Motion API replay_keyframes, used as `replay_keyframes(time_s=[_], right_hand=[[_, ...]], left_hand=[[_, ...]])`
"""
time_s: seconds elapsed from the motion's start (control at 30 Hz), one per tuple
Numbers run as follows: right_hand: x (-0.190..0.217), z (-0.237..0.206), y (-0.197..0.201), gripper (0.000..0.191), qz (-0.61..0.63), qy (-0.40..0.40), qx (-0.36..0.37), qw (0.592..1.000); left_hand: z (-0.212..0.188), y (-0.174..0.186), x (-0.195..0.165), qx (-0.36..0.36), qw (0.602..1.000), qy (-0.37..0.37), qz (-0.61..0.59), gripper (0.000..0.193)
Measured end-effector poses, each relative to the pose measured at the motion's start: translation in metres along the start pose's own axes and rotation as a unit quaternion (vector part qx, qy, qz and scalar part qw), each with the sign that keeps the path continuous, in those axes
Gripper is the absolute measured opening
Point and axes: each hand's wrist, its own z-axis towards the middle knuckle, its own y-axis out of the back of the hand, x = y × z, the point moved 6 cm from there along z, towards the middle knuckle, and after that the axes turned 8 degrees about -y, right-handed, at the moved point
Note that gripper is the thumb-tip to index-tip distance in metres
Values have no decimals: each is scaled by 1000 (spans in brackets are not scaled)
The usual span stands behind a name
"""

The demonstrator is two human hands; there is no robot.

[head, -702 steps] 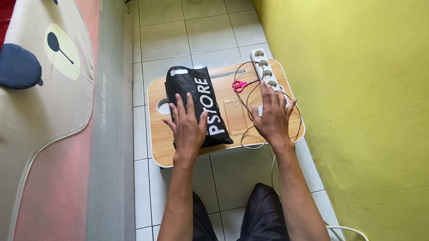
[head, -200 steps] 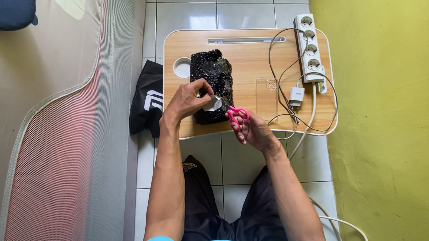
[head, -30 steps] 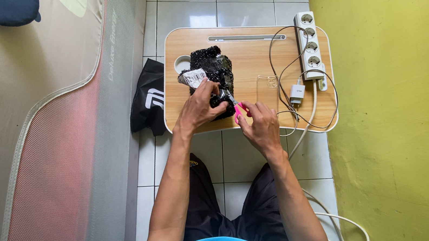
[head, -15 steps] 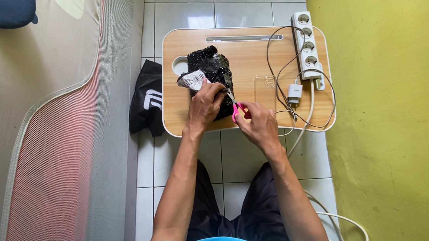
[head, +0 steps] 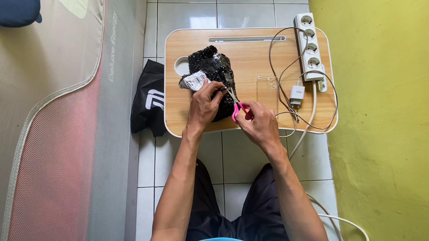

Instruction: The person sits on the floor with a small table and cuts open a black bubble-wrap mailer using scissors. They pull a smartphone box out of the wrap, open the box, and remove the phone, a paper insert, and packaging materials.

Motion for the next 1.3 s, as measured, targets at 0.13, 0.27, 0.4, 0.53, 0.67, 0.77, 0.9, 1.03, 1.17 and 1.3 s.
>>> replay_keyframes(time_s=[0.13,0.27,0.4,0.53,0.67,0.77,0.9,1.03,1.17,1.3], right_hand=[[2,0,0,29,-3,22,0,1000],[3,0,-3,27,-4,21,0,1000],[-4,4,0,25,-20,-6,-18,1000],[-13,8,0,24,29,-19,-16,999],[-18,19,-11,27,85,-62,1,994],[-10,34,-13,30,78,-13,-24,997],[-8,48,-20,32,50,-15,-27,998],[-3,49,-22,29,-10,26,-39,999],[-5,47,-23,27,-3,22,-18,1000],[0,39,-27,29,10,36,-15,999]], left_hand=[[-10,-1,13,-36,986,149,-66,14],[-10,-6,14,-15,991,129,-14,16],[-8,0,13,-95,993,65,-27,14],[-23,13,12,-227,968,80,-75,13],[-29,19,10,-264,956,125,-44,20],[-21,17,3,-177,970,137,94,19],[1,6,-2,-16,953,105,284,34],[17,-5,8,81,935,62,340,65],[25,-9,38,133,925,106,339,34],[29,-10,44,67,931,95,345,18]])
